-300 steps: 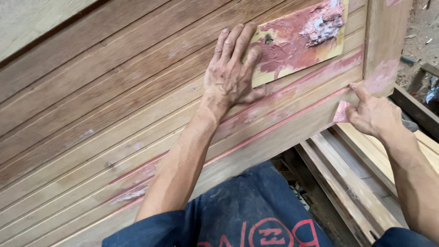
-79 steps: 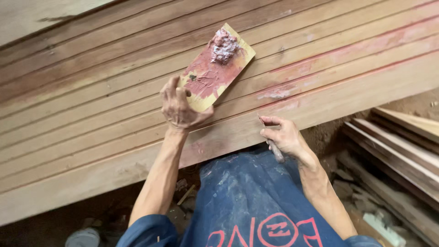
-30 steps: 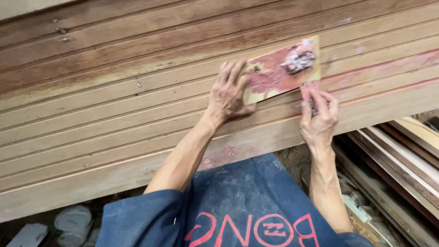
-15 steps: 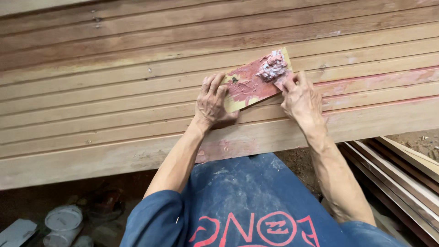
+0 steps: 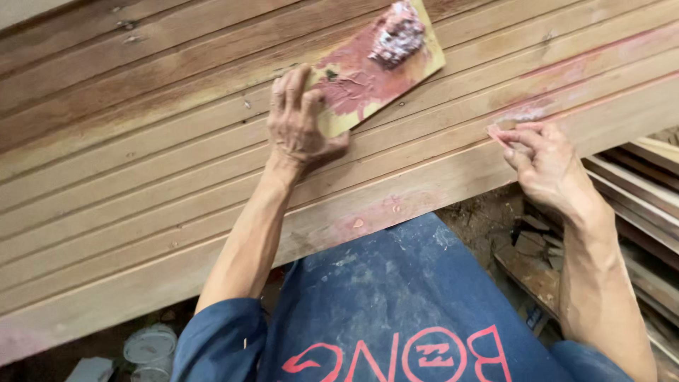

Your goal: The person uses a small putty knife to apply pink filler into the grooves of a wooden panel, repeatedly scooping filler from a larger trowel and smoothing it into the seams.

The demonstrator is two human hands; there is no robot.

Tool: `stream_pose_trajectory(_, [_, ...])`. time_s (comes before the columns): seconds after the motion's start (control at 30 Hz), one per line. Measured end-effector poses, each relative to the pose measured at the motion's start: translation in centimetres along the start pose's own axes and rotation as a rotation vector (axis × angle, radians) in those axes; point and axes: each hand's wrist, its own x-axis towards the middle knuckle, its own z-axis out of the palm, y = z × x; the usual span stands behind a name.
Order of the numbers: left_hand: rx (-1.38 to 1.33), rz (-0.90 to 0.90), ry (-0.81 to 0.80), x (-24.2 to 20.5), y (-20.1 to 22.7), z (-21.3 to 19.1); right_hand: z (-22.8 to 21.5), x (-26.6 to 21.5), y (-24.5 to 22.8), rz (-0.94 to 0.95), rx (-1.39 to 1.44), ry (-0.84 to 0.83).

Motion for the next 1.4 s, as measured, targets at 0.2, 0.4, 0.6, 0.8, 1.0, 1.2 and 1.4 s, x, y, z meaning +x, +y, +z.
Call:
stream_pose_trajectory(0.2, [-0.029,-0.026,0.016,-0.4,-0.6,-2.1,7.1,-2.4,-2.7,0.291,-0.284,0.015])
stream_pose_trajectory(0.4, [-0.063,-0.036,-0.016,0.3,-0.6,-2.5,8.0,-0.2,-5.1,0.360,-0.449,-0.058])
stream_pose_trajectory(0.6, [-0.041,-0.039,-0.028,-0.3,-1.1,-1.8,9.7,0.8,-5.2,0.349,-0.479,-0.084])
stream_pose_trajectory(0.8, [-0.036,-0.050,-0.038,-0.4,-1.1,-1.7,11.0,1.5,-4.6,0.325,-0.574,-0.156])
stream_pose_trajectory(1.0, [-0.041,-0.058,-0.051,-0.8,-1.0,-1.6,9.1,3.1,-4.2,0.294,-0.858,-0.570])
stream_pose_trajectory(1.2, [-0.046,-0.078,-0.040,-0.4,-1.1,-1.7,5.3,2.9,-2.7,0.566,-0.553,-0.459])
stream_pose_trajectory(1.4, [-0.039,-0.062,-0.056,-0.5,-1.1,-1.6,7.7,0.8,0.0,0.564,-0.358,-0.360])
